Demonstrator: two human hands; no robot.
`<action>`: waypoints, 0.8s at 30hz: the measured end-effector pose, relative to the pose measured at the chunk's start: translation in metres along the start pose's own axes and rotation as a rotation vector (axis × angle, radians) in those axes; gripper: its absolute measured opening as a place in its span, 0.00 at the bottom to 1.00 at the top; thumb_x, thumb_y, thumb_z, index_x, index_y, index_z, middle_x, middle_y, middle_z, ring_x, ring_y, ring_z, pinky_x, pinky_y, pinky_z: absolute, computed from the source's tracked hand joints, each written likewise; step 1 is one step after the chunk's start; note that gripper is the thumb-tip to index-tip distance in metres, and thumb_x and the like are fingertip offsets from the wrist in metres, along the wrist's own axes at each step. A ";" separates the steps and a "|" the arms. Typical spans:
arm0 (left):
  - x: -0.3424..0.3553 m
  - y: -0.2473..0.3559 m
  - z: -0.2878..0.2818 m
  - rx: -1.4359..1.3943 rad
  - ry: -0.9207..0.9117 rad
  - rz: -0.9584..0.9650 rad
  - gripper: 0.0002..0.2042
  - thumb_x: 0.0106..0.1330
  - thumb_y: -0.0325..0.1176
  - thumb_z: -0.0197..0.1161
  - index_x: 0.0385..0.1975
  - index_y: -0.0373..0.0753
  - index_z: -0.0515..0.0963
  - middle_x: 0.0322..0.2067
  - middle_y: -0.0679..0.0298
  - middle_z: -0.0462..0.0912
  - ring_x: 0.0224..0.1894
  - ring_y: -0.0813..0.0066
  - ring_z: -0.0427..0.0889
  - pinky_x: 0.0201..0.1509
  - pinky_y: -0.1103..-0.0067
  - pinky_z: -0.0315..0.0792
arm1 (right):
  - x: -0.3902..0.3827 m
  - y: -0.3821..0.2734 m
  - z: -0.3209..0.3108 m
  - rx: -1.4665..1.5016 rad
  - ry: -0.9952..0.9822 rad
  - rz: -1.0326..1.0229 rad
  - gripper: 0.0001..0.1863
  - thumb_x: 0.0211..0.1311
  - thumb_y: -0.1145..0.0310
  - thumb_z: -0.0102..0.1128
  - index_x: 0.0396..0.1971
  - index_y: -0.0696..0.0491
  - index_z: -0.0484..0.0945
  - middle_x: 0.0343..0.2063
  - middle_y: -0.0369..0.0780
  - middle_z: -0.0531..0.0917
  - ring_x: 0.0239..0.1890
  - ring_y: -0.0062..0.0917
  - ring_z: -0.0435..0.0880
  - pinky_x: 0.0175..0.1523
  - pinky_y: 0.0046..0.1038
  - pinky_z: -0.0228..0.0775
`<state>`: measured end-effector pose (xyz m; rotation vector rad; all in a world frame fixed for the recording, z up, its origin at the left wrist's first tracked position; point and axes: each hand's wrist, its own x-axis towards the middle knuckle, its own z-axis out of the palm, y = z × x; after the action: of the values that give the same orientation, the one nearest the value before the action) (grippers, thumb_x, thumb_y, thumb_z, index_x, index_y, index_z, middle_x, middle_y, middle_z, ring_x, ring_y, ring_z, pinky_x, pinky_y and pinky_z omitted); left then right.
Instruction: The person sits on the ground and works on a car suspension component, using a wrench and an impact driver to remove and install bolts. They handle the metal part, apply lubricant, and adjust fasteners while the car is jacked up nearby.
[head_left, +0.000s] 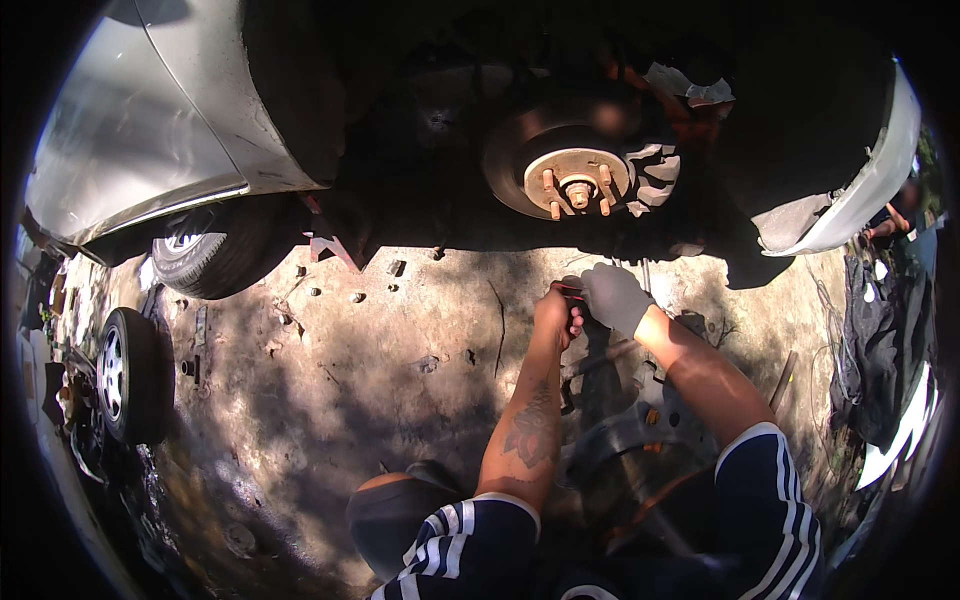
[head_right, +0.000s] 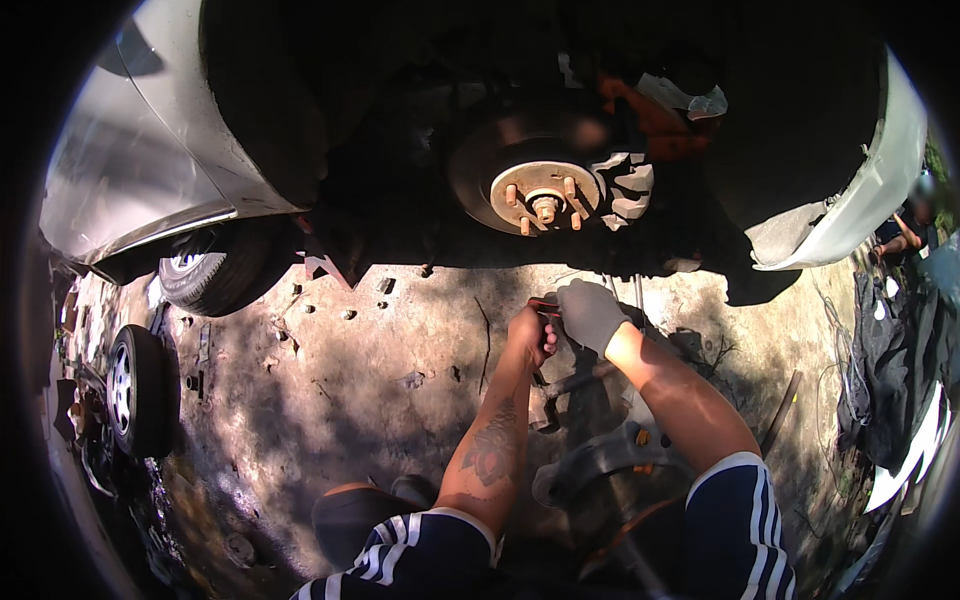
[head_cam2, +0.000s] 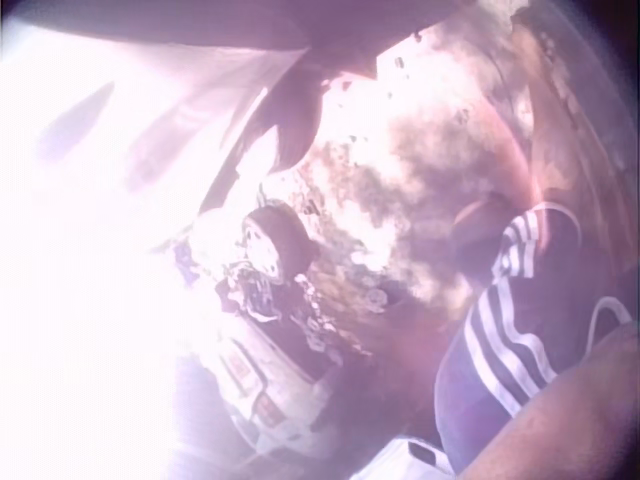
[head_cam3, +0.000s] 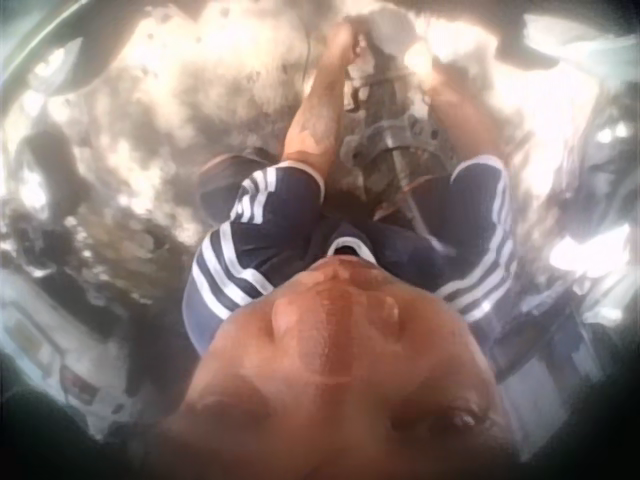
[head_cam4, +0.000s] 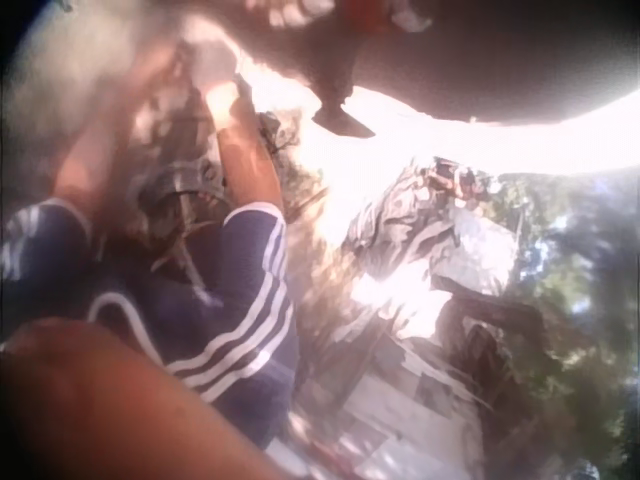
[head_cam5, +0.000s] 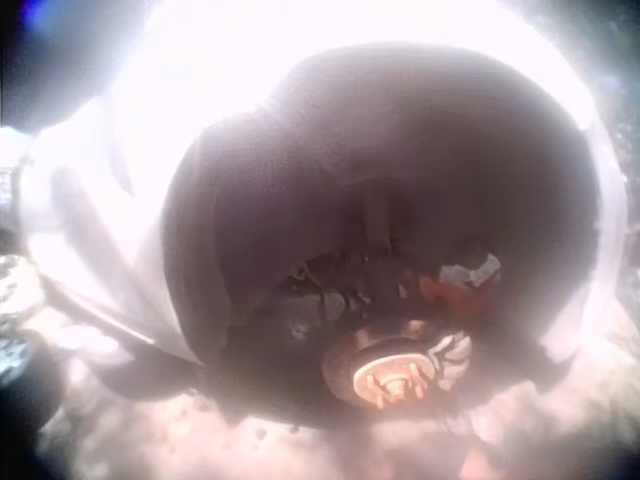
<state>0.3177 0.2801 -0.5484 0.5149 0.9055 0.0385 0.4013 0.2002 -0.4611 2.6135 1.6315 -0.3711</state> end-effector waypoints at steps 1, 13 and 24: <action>0.017 -0.007 -0.005 -0.181 0.007 0.058 0.16 0.72 0.43 0.43 0.27 0.41 0.69 0.15 0.67 0.68 0.15 0.73 0.71 0.16 0.79 0.60 | -0.004 0.000 0.014 -0.040 0.017 0.015 0.08 0.54 0.69 0.58 0.31 0.57 0.80 0.34 0.50 0.82 0.37 0.44 0.84 0.42 0.41 0.76; 0.042 -0.037 -0.015 -0.688 -0.032 0.014 0.21 0.74 0.44 0.35 0.38 0.35 0.73 0.35 0.55 0.79 0.40 0.61 0.80 0.49 0.61 0.77 | -0.001 0.003 0.085 0.160 0.071 0.065 0.11 0.60 0.66 0.51 0.36 0.53 0.80 0.34 0.49 0.83 0.37 0.45 0.84 0.42 0.43 0.76; 0.071 -0.082 -0.019 -0.421 0.313 0.352 0.13 0.70 0.30 0.46 0.44 0.31 0.76 0.33 0.58 0.79 0.31 0.72 0.81 0.33 0.76 0.80 | -0.012 0.017 0.038 0.202 -0.279 -0.049 0.17 0.55 0.59 0.54 0.31 0.58 0.83 0.28 0.50 0.84 0.36 0.42 0.85 0.40 0.40 0.77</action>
<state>0.3324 0.2337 -0.6467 0.2699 1.0665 0.6313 0.4051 0.1763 -0.4966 2.5115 1.6405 -0.9023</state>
